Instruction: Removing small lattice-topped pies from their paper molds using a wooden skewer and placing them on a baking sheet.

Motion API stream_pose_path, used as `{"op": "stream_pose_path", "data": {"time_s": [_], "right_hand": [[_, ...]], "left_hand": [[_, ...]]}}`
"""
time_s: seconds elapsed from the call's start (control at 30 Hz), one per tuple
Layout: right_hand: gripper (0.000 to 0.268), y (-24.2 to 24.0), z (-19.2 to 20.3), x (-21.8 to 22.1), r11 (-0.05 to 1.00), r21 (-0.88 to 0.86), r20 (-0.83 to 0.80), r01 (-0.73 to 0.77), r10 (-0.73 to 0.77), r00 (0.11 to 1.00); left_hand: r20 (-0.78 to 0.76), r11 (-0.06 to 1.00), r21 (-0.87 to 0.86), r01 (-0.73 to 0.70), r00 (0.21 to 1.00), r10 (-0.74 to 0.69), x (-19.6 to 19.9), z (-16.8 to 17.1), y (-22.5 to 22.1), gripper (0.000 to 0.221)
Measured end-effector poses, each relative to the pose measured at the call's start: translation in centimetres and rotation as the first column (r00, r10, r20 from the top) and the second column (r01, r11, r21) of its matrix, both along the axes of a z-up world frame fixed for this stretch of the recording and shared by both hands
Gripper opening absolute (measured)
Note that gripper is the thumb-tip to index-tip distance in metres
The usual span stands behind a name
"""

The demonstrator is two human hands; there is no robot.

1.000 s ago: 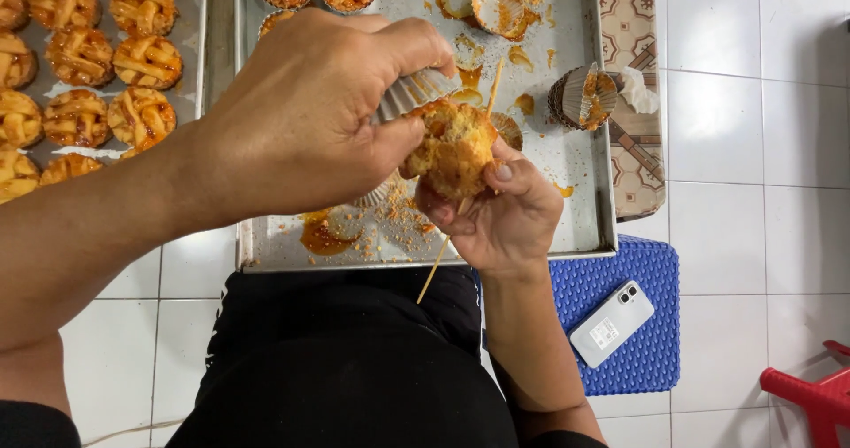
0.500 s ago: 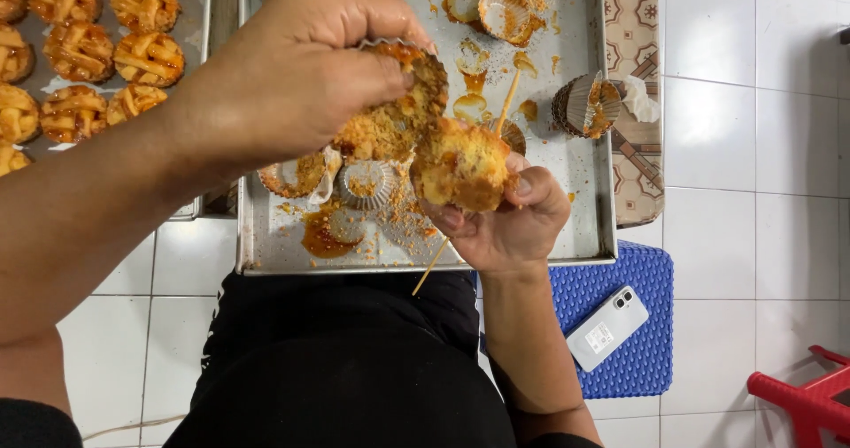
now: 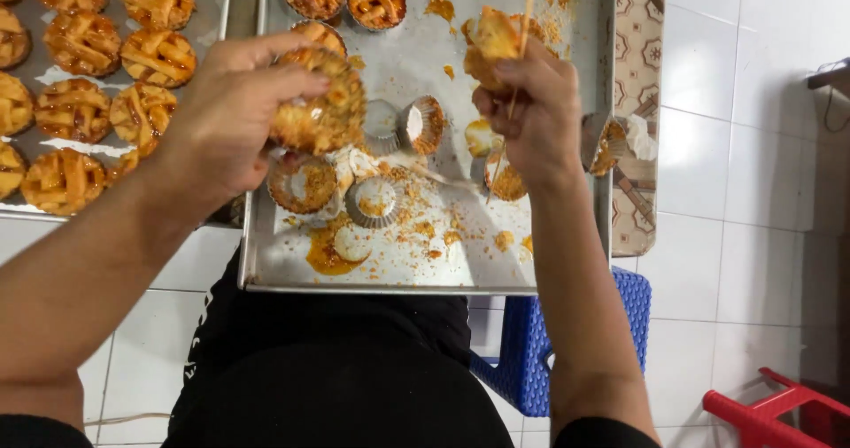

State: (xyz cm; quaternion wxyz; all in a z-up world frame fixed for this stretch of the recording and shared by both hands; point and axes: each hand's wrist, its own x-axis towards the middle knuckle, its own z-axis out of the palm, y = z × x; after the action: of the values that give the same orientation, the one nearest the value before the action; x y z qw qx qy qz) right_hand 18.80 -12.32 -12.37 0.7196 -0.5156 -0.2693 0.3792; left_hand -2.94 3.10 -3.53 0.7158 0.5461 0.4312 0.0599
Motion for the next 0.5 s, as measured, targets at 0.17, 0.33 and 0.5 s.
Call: {"op": "stream_pose_path", "data": {"time_s": [0.17,0.33,0.5], "right_hand": [[0.020,6.5,-6.2,4.7,0.889,-0.405,0.485,0.214,0.010,0.875],[0.019,10.7,-11.5,5.7,0.698,-0.594,0.742,0.399,0.285,0.606],[0.066,10.2,-7.6,3.7,0.462,-0.780,0.626,0.423,0.549,0.554]], "left_hand": [[-0.167,0.997,0.036,-0.070,0.983,0.075,-2.1,-2.0,2.1,0.058],[-0.118,0.989,0.029,-0.145,0.982,0.148,-2.8,-5.7,4.8,0.049],[-0.202,0.976,-0.024,-0.218,0.957,0.209,-3.1,-6.6,6.0,0.034]]}}
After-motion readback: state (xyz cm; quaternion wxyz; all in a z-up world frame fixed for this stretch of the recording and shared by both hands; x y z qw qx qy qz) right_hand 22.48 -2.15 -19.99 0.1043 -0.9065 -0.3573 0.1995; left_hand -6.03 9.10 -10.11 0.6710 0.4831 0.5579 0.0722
